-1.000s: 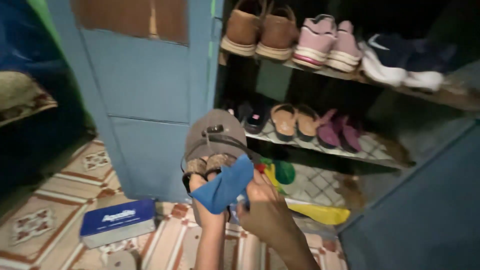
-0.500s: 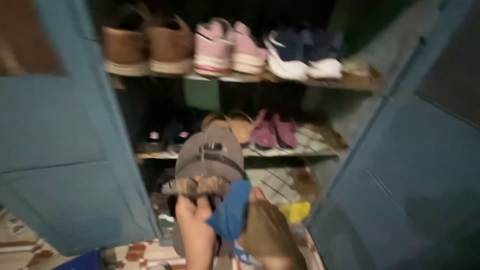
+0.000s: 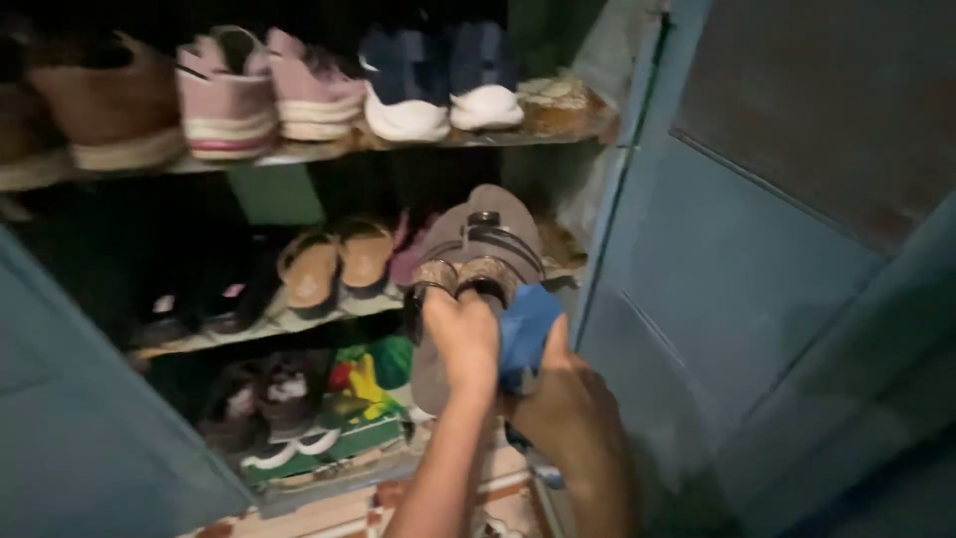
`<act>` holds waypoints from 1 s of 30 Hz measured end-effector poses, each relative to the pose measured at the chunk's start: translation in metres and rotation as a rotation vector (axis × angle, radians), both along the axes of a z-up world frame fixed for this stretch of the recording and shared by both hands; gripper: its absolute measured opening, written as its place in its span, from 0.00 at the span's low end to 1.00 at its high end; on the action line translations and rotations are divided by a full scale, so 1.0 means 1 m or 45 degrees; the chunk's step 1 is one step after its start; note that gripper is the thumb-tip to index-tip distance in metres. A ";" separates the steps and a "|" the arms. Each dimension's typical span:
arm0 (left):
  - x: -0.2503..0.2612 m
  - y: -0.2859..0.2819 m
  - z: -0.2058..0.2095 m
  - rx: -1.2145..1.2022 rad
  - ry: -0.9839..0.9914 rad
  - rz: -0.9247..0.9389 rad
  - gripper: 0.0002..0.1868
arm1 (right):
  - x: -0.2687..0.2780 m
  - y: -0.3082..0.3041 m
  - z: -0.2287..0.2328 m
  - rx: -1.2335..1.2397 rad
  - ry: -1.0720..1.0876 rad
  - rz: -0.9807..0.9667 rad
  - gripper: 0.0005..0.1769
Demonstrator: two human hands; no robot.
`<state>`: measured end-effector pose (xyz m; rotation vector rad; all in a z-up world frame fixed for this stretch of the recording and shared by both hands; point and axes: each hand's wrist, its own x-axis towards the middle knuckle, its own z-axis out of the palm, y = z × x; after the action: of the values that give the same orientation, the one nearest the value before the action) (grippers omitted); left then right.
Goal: The person wipes a pair of brown sandals with a blue cloth, then wipes the interior of a shoe cabinet, and finally wipes a pair of maroon slip-on shoes. The person handles the shoes and cloth by hand throughout the task.
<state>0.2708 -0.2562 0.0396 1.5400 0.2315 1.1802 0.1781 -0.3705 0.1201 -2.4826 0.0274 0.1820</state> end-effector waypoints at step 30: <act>0.347 -0.005 -0.100 0.050 0.715 -0.372 0.25 | 0.310 -0.012 -0.048 -0.537 -0.140 0.193 0.50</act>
<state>0.6180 -0.2607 -0.0604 1.8443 0.3396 0.5098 0.4877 -0.3821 0.0719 -2.9136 -0.1872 0.1110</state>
